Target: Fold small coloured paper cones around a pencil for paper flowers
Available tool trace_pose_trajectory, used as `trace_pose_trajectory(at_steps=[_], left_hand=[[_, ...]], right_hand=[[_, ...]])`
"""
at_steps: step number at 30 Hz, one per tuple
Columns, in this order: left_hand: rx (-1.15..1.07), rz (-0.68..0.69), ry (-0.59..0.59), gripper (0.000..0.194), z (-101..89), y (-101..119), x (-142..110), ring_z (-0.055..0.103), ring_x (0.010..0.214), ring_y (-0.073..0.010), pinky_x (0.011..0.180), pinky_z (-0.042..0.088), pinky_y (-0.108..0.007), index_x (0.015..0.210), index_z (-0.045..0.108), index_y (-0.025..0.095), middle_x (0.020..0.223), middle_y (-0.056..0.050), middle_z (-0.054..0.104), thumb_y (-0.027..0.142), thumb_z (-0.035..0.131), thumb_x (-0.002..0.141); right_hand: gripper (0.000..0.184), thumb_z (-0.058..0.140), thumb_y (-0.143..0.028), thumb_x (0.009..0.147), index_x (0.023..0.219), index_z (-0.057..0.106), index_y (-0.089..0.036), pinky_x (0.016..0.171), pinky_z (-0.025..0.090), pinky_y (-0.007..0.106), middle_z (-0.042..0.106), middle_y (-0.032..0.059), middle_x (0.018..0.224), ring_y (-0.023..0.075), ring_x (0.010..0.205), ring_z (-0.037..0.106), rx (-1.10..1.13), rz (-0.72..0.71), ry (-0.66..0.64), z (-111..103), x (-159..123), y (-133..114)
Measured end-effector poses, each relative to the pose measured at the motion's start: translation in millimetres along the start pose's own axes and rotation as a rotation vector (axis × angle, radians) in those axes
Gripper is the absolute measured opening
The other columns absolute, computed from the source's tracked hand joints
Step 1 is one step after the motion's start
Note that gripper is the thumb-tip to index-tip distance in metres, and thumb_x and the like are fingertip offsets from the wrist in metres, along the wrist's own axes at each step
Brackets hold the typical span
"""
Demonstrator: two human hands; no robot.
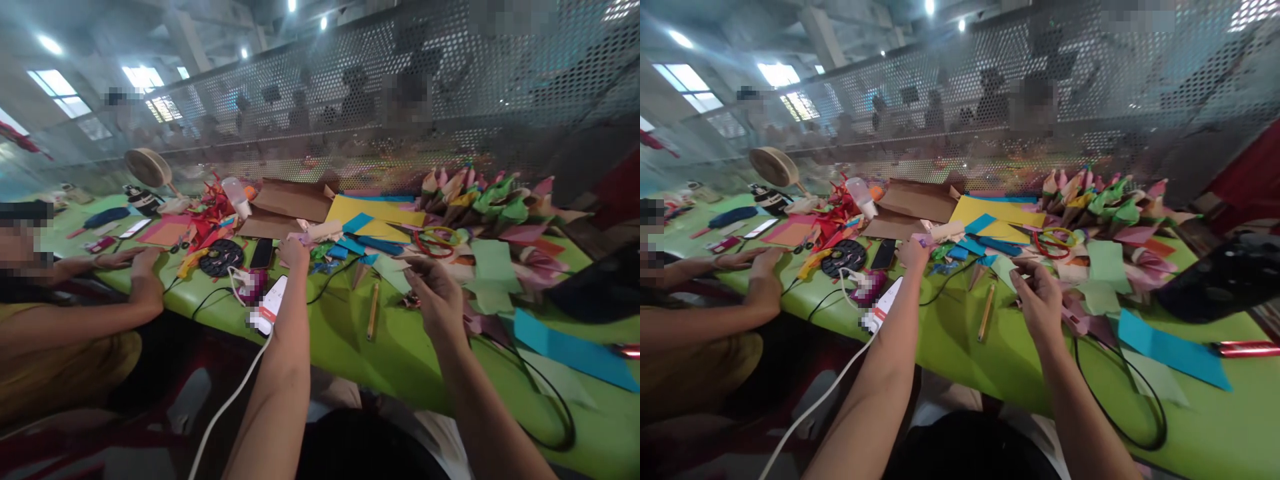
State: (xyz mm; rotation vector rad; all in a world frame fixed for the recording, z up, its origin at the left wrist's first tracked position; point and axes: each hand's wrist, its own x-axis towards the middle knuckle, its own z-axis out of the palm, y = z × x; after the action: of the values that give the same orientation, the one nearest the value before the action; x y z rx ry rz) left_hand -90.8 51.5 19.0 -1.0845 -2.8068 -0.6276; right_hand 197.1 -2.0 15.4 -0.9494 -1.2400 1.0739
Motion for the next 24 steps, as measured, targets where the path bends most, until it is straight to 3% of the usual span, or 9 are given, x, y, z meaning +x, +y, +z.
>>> trace_pose_trajectory(at_steps=[4,8,10,12,14,17,20,24], left_hand=[[-0.021,0.014,0.022,0.039,6.8,-4,-1,0.054,0.13,-0.0372,0.104,0.04,-0.047,0.124,0.063,0.009,0.132,-0.027,0.065,0.026,0.065,0.09],[-0.105,0.03,0.095,0.039,4.2,-1,-7,0.057,0.13,-0.0332,0.107,0.04,-0.045,0.133,0.058,0.016,0.133,-0.02,0.066,0.025,0.058,0.095],[-0.312,0.091,0.16,0.039,0.9,7,-13,0.058,0.129,-0.0298,0.108,0.041,-0.042,0.134,0.057,0.018,0.135,-0.019,0.066,0.026,0.058,0.096],[-0.659,0.216,0.175,0.037,-1.1,20,-23,0.062,0.126,-0.0263,0.106,0.044,-0.037,0.129,0.059,0.016,0.133,-0.018,0.067,0.027,0.062,0.094],[-1.002,0.352,0.085,0.033,-1.1,35,-38,0.066,0.118,-0.0235,0.101,0.049,-0.033,0.122,0.062,0.016,0.127,-0.016,0.07,0.029,0.065,0.092],[-1.322,0.49,-0.156,0.031,0.3,57,-63,0.068,0.113,-0.0213,0.101,0.051,-0.034,0.118,0.065,0.019,0.12,-0.011,0.073,0.033,0.066,0.09],[-1.407,0.486,-0.341,0.028,-1.0,67,-84,0.069,0.106,-0.0202,0.099,0.053,-0.034,0.112,0.068,0.02,0.113,-0.008,0.075,0.034,0.069,0.087],[-1.475,0.468,-0.535,0.031,-3.3,65,-98,0.069,0.098,-0.0205,0.09,0.055,-0.034,0.105,0.07,0.019,0.106,-0.008,0.075,0.039,0.076,0.081]], right_hand=[[0.033,0.073,-0.043,0.081,0.104,0.069,-0.021,0.046,0.035,0.024,0.062,0.001,0.083,0.0117,0.058,0.044,0.003,0.005,-0.017,1,0,1],[0.033,0.073,-0.042,0.082,0.106,0.07,-0.02,0.049,0.035,0.023,0.061,0.0012,0.083,0.0114,0.059,0.044,-0.035,-0.038,-0.029,1,1,5],[0.034,0.072,-0.043,0.082,0.108,0.069,-0.02,0.048,0.035,0.024,0.061,0.0007,0.083,0.0113,0.058,0.044,-0.054,-0.036,-0.051,1,2,7],[0.035,0.071,-0.044,0.083,0.107,0.069,-0.02,0.047,0.035,0.024,0.061,0.0005,0.082,0.0111,0.056,0.044,-0.07,-0.039,-0.057,3,1,7],[0.035,0.071,-0.045,0.082,0.106,0.069,-0.02,0.046,0.037,0.024,0.061,0.0007,0.083,0.0109,0.056,0.044,-0.088,-0.058,-0.044,5,0,5],[0.035,0.071,-0.045,0.083,0.107,0.069,-0.02,0.046,0.037,0.024,0.062,0.001,0.083,0.0107,0.055,0.044,-0.098,-0.077,-0.055,8,-1,-8],[0.033,0.07,-0.043,0.083,0.107,0.069,-0.02,0.047,0.036,0.024,0.064,0.0012,0.083,0.0103,0.055,0.044,-0.119,-0.098,-0.112,11,4,-28],[0.036,0.074,-0.039,0.078,0.109,0.069,-0.02,0.051,0.038,0.025,0.066,0.0024,0.09,0.0098,0.056,0.045,-0.207,-0.161,-0.14,15,24,-50]])
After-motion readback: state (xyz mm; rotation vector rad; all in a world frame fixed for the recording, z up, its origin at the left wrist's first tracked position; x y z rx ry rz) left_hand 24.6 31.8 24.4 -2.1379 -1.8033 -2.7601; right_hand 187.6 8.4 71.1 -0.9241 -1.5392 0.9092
